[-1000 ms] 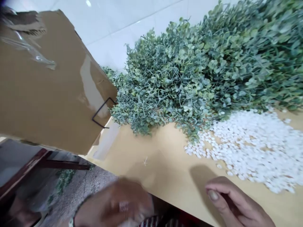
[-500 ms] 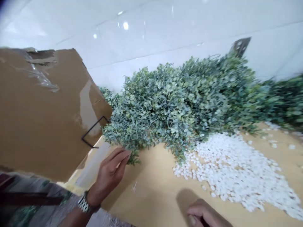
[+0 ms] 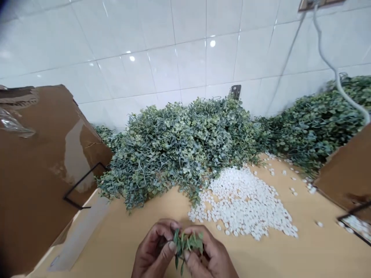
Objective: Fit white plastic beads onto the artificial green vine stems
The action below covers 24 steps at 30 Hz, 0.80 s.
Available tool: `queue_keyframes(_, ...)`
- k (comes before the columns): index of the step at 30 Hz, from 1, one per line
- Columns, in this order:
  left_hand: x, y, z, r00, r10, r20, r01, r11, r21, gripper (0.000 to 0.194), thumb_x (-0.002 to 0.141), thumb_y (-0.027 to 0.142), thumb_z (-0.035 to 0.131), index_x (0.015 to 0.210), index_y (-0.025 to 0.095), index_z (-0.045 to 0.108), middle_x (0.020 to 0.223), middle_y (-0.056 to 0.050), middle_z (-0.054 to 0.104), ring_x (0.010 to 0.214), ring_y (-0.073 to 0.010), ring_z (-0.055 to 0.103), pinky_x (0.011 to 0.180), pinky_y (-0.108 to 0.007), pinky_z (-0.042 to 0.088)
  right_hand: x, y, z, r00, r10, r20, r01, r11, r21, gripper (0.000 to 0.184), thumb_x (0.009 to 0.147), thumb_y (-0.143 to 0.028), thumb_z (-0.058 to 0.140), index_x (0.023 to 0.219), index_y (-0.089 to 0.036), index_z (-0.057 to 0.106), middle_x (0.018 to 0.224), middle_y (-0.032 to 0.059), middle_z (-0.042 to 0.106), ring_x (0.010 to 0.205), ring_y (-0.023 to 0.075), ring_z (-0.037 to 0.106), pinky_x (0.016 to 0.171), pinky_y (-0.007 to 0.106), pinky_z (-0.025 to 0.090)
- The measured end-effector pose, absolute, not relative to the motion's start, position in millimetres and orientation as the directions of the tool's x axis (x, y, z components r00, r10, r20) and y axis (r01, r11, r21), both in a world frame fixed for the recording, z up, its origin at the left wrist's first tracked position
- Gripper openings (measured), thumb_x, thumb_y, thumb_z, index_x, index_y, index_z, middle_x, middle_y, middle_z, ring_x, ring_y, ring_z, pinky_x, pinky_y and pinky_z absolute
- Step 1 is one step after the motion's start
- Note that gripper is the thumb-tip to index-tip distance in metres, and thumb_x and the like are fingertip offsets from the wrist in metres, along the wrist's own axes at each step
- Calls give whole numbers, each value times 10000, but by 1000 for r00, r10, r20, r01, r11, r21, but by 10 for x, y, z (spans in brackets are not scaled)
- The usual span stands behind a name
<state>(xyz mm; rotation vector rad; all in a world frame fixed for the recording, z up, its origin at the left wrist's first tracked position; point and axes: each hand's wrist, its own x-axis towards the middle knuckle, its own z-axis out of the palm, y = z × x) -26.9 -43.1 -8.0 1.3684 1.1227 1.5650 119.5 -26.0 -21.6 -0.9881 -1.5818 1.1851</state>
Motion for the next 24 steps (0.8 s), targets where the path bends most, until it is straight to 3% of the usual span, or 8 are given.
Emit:
queue_keyframes(2,-269,-419,-52,-88,944,318,147,-304,941,147,838,275,549,729,181,517,876,-70,569,871,-200,572,770,-300,469,1270,-254,-155,-291,939,183,131,229,-965,229,852,-327,492,974,-186,624,805,64,682,702,168,644,599,230,526)
queue_keyframes(5,-318,-408,42,67,947,313,339,-316,886,60,833,142,487,815,175,533,861,-53,562,874,-180,547,793,-282,429,1386,-243,-88,-243,946,215,234,272,-933,196,838,-248,502,975,-189,629,861,54,684,744,162,636,650,238,516)
queue_keyframes(7,-327,-405,100,113,951,288,359,-309,881,157,816,81,444,907,171,535,888,-50,566,883,-167,545,805,-270,420,1430,-236,-76,-236,939,249,276,310,-910,187,836,-220,499,970,-194,627,852,43,673,752,155,628,661,236,505)
queue_keyframes(15,-211,-397,90,132,985,109,262,-141,955,172,790,168,580,959,164,548,869,-31,594,828,-149,544,764,-241,420,1463,-270,-117,-221,906,361,333,418,-845,159,817,-140,533,955,-173,603,766,10,649,619,98,580,584,193,462)
queue_keyframes(19,-194,-343,50,87,996,15,97,-23,995,47,783,176,580,819,152,562,753,-14,577,704,-123,520,658,-219,416,1471,-287,-133,-217,925,312,317,369,-873,127,808,-116,536,900,-166,607,652,-17,611,544,81,549,524,171,438)
queue_keyframes(24,-147,-309,13,99,995,-29,-105,39,994,111,763,225,633,806,155,558,743,1,551,647,-105,504,615,-214,426,1510,-282,-187,-227,916,330,352,393,-850,76,824,-145,540,870,-152,599,656,-1,614,546,90,543,528,191,433)
